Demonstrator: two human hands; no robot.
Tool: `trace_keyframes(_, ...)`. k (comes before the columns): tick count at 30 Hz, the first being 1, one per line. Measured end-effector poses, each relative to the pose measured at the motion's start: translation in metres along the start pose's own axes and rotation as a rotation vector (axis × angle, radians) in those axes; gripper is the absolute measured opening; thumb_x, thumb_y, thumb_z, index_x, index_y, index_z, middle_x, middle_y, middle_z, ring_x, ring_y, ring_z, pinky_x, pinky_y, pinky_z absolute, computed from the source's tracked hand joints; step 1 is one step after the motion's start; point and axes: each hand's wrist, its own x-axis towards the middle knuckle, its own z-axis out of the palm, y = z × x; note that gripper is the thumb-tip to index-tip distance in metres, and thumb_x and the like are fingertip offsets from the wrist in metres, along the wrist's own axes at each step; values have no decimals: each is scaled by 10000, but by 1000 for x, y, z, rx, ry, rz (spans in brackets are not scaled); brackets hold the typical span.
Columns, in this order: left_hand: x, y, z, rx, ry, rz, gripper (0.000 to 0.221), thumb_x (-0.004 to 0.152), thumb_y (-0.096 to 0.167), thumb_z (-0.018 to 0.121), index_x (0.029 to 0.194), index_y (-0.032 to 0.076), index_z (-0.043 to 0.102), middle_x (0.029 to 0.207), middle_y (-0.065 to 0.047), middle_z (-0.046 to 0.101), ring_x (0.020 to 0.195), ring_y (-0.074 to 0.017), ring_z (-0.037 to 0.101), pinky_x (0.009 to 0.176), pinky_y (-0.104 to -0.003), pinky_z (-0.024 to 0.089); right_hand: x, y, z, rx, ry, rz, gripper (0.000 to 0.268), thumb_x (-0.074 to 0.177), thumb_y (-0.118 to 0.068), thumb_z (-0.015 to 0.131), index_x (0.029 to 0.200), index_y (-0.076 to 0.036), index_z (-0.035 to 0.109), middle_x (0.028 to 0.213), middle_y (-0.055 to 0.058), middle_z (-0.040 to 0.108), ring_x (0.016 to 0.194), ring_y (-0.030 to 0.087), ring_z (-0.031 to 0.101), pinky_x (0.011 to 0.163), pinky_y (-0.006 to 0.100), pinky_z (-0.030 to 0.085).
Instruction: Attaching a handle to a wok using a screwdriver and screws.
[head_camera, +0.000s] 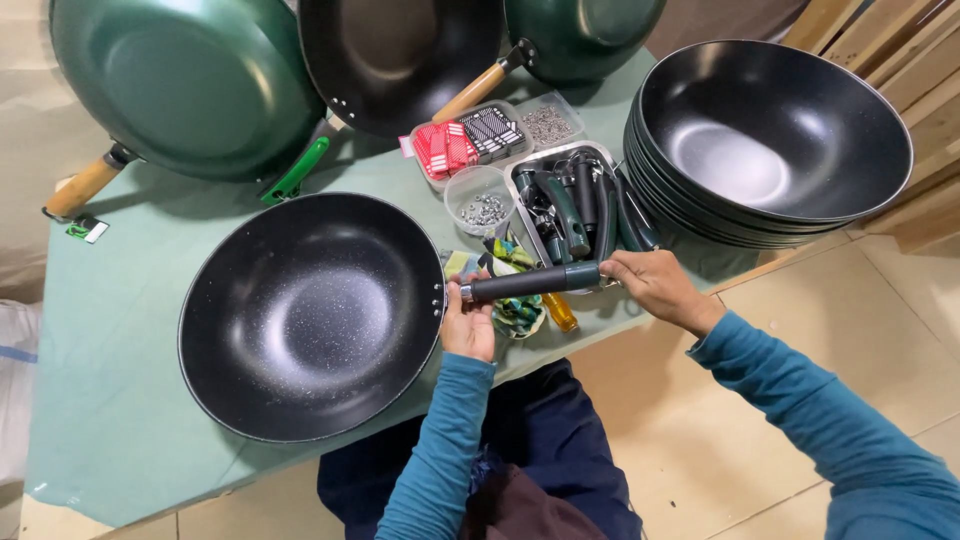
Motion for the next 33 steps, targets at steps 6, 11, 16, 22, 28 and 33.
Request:
trace_keyframes(6,3,8,1,7,-7,18,228,1005,198,645,1173,45,664,1161,-232,661,1167,-416,647,1047,-597,539,9,-9,1,174,-21,96,451,1043,-462,543,728,-151,630,580,88,592,580,228,566,670,341,504)
trace_keyframes(11,5,21,2,-2,3,33,217,1007,176,638,1169,33,652,1150,-244,658,1161,-428,647,1048,-608,537,21,-19,9,240,-60,136,462,1032,-435,566,702,-121,641,552,97,550,586,219,530,677,344,497)
trace_keyframes(16,9,38,-3,0,-4,57,210,1001,181,647,1154,37,658,1140,-234,666,1157,-429,651,1035,-616,540,27,-48,7,292,-108,183,478,1010,-437,578,670,-106,641,529,80,549,596,208,536,681,348,494)
trace_keyframes(22,20,57,-11,14,-12,78,200,1010,178,634,1154,41,653,1133,-217,658,1167,-424,647,1029,-610,546,36,-67,15,347,-136,209,459,987,-422,595,649,-121,671,496,42,545,580,182,539,666,327,497)
trace_keyframes(28,24,75,-11,20,-30,112,190,1014,184,627,1144,48,649,1130,-209,656,1163,-414,651,1032,-608,548,49,-68,31,308,-121,179,455,995,-402,592,659,-110,686,489,54,541,569,187,538,649,327,488)
trace_keyframes(33,28,87,-14,31,-32,133,185,1014,177,627,1137,44,659,1112,-205,665,1152,-411,660,1023,-600,552,56,-66,45,303,-131,156,478,1006,-439,563,692,-104,695,553,70,600,637,218,595,701,342,509)
